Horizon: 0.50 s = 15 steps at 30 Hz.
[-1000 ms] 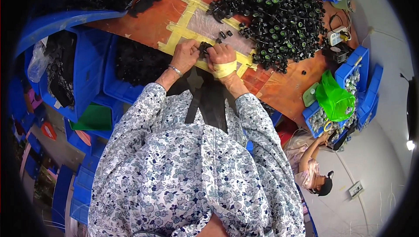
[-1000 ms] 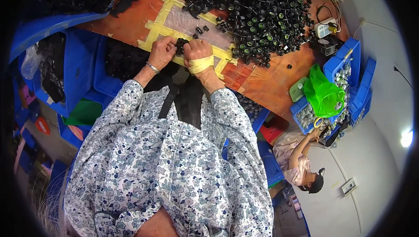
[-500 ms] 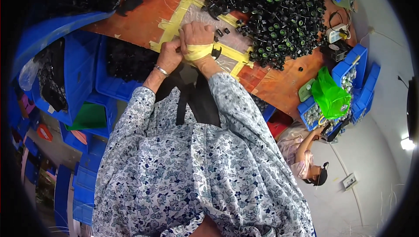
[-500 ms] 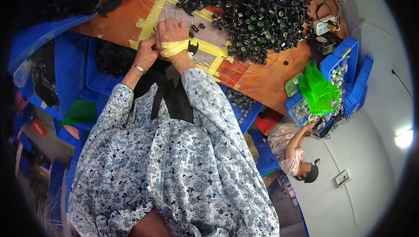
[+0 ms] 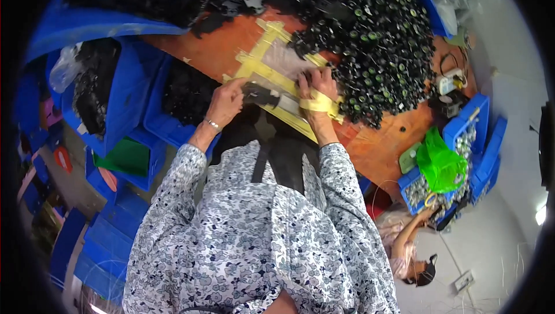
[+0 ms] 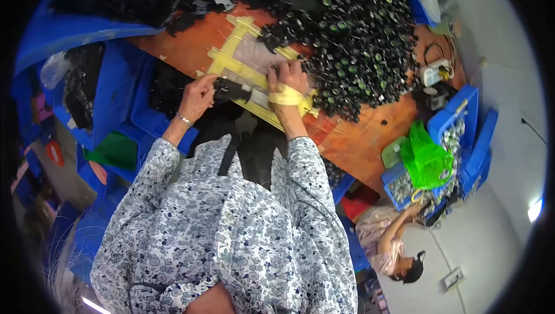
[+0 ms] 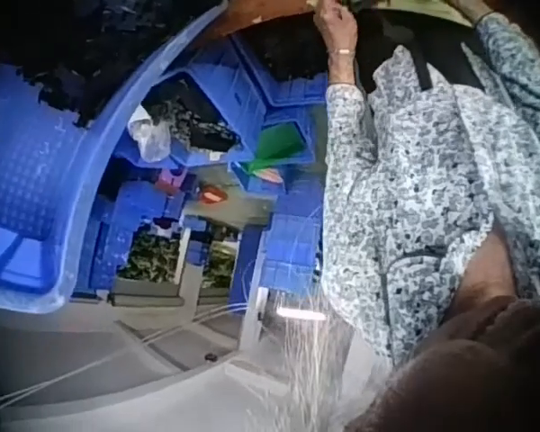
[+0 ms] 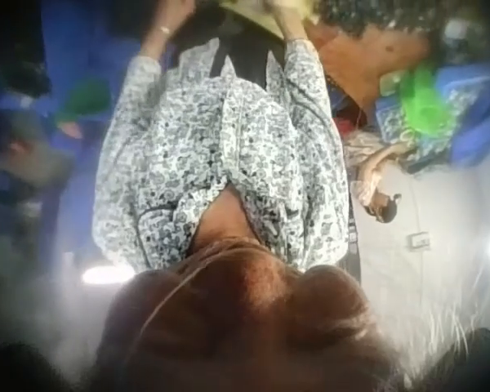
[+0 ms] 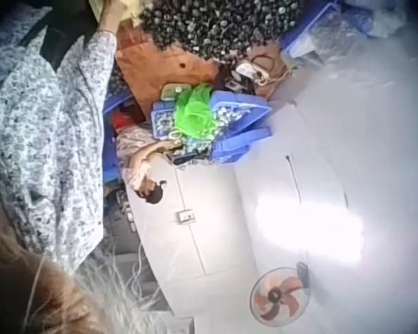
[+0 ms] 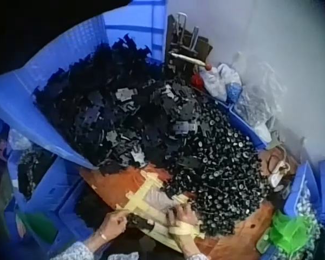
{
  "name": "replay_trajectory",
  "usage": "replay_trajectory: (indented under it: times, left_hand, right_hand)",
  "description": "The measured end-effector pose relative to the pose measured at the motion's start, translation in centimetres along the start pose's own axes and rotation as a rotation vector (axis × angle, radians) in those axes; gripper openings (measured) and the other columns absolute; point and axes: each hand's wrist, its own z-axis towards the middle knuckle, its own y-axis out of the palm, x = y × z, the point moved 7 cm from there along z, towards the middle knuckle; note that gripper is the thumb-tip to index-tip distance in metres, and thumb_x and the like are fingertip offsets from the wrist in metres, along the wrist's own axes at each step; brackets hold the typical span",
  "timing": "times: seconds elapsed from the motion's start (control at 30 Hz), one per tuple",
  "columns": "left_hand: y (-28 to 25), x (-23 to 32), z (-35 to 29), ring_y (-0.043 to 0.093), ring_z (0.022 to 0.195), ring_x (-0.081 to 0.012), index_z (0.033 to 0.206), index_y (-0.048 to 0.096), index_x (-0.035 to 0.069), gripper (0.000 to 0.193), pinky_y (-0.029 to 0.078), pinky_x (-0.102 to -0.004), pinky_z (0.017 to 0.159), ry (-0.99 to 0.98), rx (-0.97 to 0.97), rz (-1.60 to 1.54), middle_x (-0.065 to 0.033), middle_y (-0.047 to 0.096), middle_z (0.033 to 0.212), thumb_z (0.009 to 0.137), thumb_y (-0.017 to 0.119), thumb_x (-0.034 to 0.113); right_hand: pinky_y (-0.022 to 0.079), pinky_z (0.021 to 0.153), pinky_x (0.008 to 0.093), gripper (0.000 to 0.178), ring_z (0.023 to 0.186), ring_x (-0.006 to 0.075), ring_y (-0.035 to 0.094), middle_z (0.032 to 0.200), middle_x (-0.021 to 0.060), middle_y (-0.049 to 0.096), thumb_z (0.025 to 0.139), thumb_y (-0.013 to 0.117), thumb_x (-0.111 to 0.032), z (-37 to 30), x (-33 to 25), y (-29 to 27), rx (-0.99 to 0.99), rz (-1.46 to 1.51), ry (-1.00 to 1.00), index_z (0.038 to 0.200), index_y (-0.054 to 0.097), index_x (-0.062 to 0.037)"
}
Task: Assembling small plastic components at a factory workbench by inserting pieces into a frame.
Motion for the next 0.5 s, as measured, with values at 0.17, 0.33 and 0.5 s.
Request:
replay_trajectory:
  times: [0.17, 0.33, 0.5]
  left_hand:
    - [-6.1, 5.2, 0.7, 0.060, 0.112, -0.0418, 0.134, 0.057, 0.005, 0.063, 0.053, -0.0467, 0.090, 0.149, 0.346, 0.644, -0.0210, 0.057, 0.127, 0.081, 0.083, 0.024]
    - [-5.6, 13.4, 13.2, 0.061, 0.113, -0.0444, 0.130, 0.059, 0.005, 0.059, 0.054, -0.0501, 0.089, 0.269, 0.612, 0.500, -0.0225, 0.052, 0.132, 0.082, 0.083, 0.029]
    - [-6.2, 13.6, 21.0, 0.067, 0.104, -0.0427, 0.125, 0.067, 0.014, 0.056, 0.056, -0.0510, 0.088, 0.047, 0.637, 0.867, -0.0196, 0.054, 0.132, 0.075, 0.086, 0.029]
  right_hand:
    - [0.047, 0.069, 0.0426, 0.015, 0.081, 0.0323, 0.063, 0.090, 0.0101, 0.063, 0.085, 0.071, -0.025, 0.4, -0.5, 1.0, -0.154, -0.173, -0.058, 0.090, 0.068, -0.0114]
    - [0.046, 0.070, 0.0409, 0.007, 0.079, 0.0271, 0.061, 0.084, 0.0081, 0.060, 0.078, 0.062, -0.015, -1.6, -1.9, 1.4, -0.188, -0.279, -0.404, 0.084, 0.062, -0.0110]
    - [0.051, 0.072, 0.0430, 0.011, 0.081, 0.0303, 0.064, 0.090, 0.0083, 0.062, 0.077, 0.063, -0.014, -1.9, -0.3, 0.6, -0.176, -0.206, -0.157, 0.087, 0.063, -0.0112]
